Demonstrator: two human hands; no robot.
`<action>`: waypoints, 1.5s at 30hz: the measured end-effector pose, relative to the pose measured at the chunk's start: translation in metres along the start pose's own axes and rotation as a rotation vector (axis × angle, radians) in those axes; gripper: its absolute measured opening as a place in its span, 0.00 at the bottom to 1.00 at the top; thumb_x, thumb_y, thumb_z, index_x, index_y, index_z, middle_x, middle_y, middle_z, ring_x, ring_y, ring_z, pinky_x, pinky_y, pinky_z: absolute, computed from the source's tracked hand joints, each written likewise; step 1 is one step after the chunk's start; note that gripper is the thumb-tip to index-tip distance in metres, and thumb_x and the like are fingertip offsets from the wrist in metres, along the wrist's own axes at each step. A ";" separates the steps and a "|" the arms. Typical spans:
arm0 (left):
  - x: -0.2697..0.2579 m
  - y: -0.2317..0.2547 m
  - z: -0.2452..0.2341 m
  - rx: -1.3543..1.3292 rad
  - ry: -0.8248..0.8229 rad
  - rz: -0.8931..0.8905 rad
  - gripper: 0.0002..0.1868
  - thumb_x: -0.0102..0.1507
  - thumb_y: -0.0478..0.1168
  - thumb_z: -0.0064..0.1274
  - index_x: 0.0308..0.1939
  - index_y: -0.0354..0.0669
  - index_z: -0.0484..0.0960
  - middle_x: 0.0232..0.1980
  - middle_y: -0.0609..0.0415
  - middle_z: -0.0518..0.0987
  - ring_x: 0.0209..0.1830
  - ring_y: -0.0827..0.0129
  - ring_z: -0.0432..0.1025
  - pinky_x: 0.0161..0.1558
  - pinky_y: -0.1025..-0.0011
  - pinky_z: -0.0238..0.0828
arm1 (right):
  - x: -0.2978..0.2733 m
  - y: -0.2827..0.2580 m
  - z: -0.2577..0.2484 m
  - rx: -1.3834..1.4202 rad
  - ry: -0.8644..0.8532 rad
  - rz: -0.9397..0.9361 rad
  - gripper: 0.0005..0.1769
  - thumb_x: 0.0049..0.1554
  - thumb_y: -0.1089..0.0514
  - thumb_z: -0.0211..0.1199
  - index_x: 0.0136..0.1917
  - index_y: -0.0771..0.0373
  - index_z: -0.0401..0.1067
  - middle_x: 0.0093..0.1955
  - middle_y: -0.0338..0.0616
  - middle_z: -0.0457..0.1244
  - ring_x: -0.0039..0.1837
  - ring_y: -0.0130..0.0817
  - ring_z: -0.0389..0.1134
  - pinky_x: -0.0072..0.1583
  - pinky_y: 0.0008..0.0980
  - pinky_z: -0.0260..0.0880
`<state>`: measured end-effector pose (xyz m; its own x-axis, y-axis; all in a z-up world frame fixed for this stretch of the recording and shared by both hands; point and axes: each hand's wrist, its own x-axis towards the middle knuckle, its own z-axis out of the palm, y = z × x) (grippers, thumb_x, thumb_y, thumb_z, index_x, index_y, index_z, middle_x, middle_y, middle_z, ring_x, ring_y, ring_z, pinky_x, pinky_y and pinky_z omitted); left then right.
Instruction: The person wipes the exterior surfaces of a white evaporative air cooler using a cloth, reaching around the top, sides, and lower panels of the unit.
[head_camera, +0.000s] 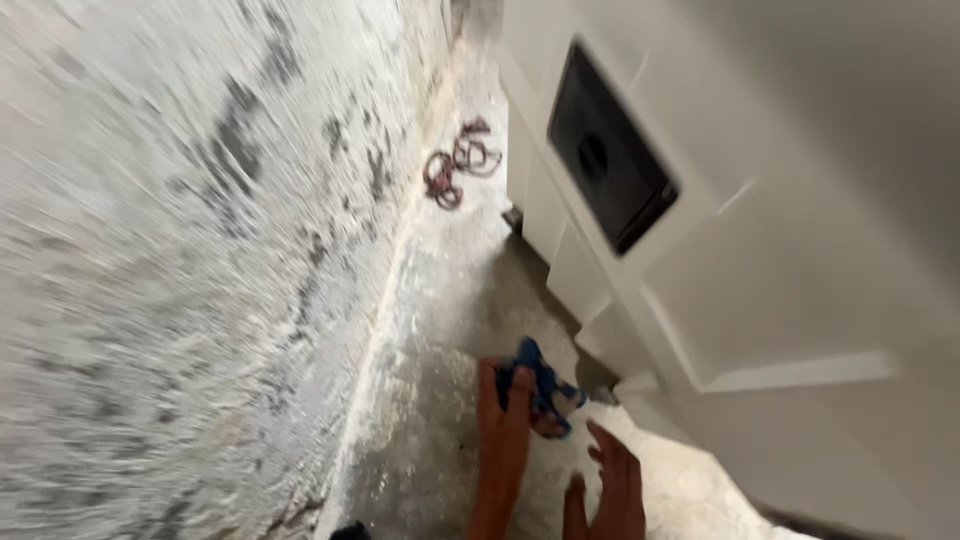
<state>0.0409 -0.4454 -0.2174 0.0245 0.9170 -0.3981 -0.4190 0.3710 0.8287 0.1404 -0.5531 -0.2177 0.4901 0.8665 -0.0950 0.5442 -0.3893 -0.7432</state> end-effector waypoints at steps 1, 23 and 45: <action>0.002 -0.012 -0.009 0.024 0.019 -0.005 0.09 0.69 0.45 0.47 0.44 0.43 0.73 0.27 0.57 0.73 0.19 0.73 0.68 0.21 0.69 0.67 | 0.008 0.010 0.013 0.010 -0.046 0.075 0.39 0.51 0.68 0.58 0.76 0.56 0.61 0.65 0.55 0.59 0.65 0.48 0.67 0.62 0.45 0.70; 0.234 -0.143 0.016 -0.060 -0.245 0.708 0.26 0.66 0.45 0.57 0.64 0.38 0.72 0.55 0.51 0.80 0.53 0.70 0.72 0.54 0.71 0.71 | 0.260 0.144 0.221 0.747 0.275 -0.241 0.24 0.55 0.65 0.54 0.66 0.64 0.65 0.58 0.51 0.69 0.57 0.37 0.73 0.56 0.32 0.72; 0.032 -0.167 0.030 0.211 -0.368 0.308 0.12 0.69 0.46 0.46 0.46 0.41 0.78 0.36 0.51 0.74 0.24 0.63 0.74 0.25 0.61 0.66 | 0.065 0.227 0.107 0.881 1.310 -0.236 0.19 0.62 0.67 0.56 0.65 0.64 0.59 0.57 0.47 0.59 0.54 0.40 0.73 0.49 0.30 0.80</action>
